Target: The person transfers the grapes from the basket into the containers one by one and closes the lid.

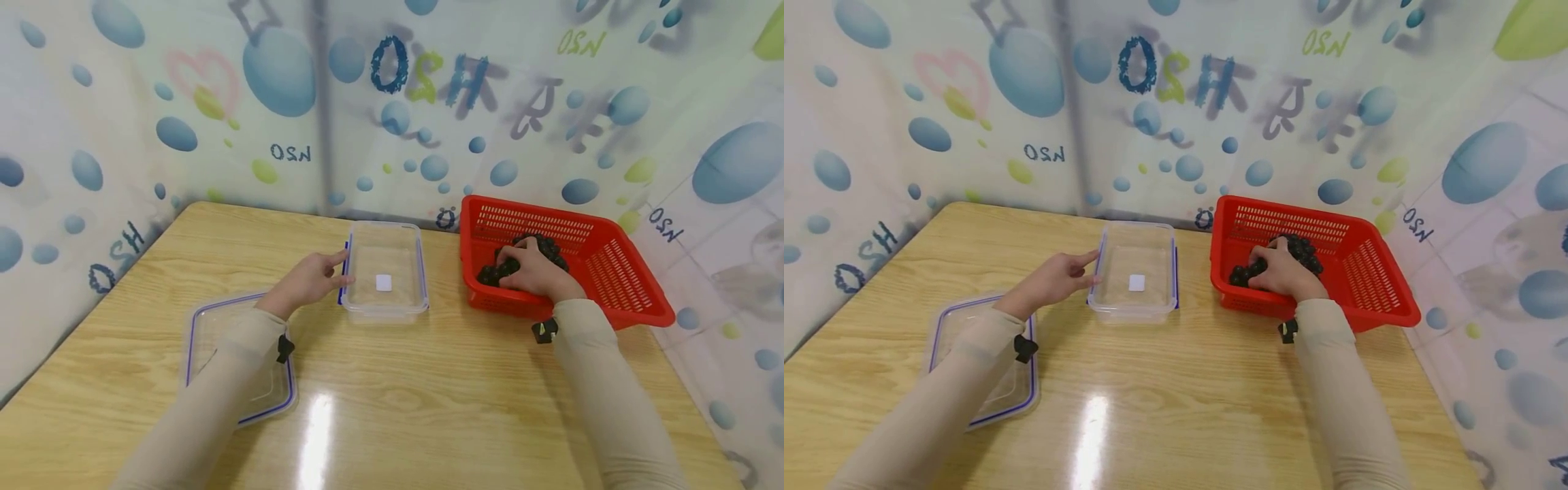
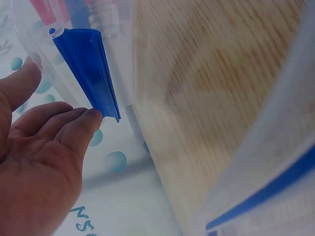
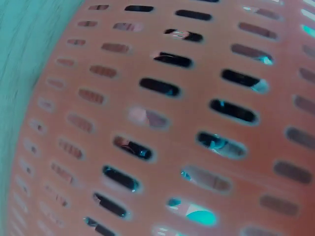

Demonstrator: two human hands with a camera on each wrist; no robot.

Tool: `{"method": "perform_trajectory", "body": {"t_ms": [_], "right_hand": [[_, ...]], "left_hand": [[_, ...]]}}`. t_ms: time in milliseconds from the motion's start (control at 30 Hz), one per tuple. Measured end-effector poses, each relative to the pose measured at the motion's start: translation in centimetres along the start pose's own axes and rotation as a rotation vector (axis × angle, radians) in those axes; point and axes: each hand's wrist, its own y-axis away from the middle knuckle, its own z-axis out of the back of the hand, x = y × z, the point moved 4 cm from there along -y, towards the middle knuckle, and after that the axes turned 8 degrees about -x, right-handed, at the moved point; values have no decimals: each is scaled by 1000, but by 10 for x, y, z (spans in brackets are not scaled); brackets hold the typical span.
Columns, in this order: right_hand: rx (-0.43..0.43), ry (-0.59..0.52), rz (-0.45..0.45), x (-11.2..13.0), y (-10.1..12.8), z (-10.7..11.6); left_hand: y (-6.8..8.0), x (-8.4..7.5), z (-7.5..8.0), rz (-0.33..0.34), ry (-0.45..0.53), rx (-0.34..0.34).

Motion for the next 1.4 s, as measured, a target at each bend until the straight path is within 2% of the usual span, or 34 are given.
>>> {"method": "perform_trajectory", "body": {"t_ms": [233, 433, 600, 733, 867, 1000, 1167, 1400], "right_hand": [[-115, -27, -14, 12, 7, 17], [-310, -114, -27, 29, 16, 43], [-477, -222, 25, 58, 19, 51], [-539, -274, 116, 90, 16, 46], [-527, -310, 232, 125, 10, 31], [-477, -318, 294, 152, -2, 9], [-387, -298, 273, 167, -18, -22], [-292, -280, 231, 171, -29, -61]], "left_hand": [[-1, 1, 3, 16, -27, -1], [-3, 1, 4, 11, -22, 5], [-3, 3, 5, 19, -31, 0], [-3, 2, 7, 9, -33, -5], [-2, -1, 9, -5, -41, -16], [-2, -3, 9, -2, -39, -13], [-4, -3, 6, 15, -32, 1], [-4, -1, -1, 23, -8, 13]]}}
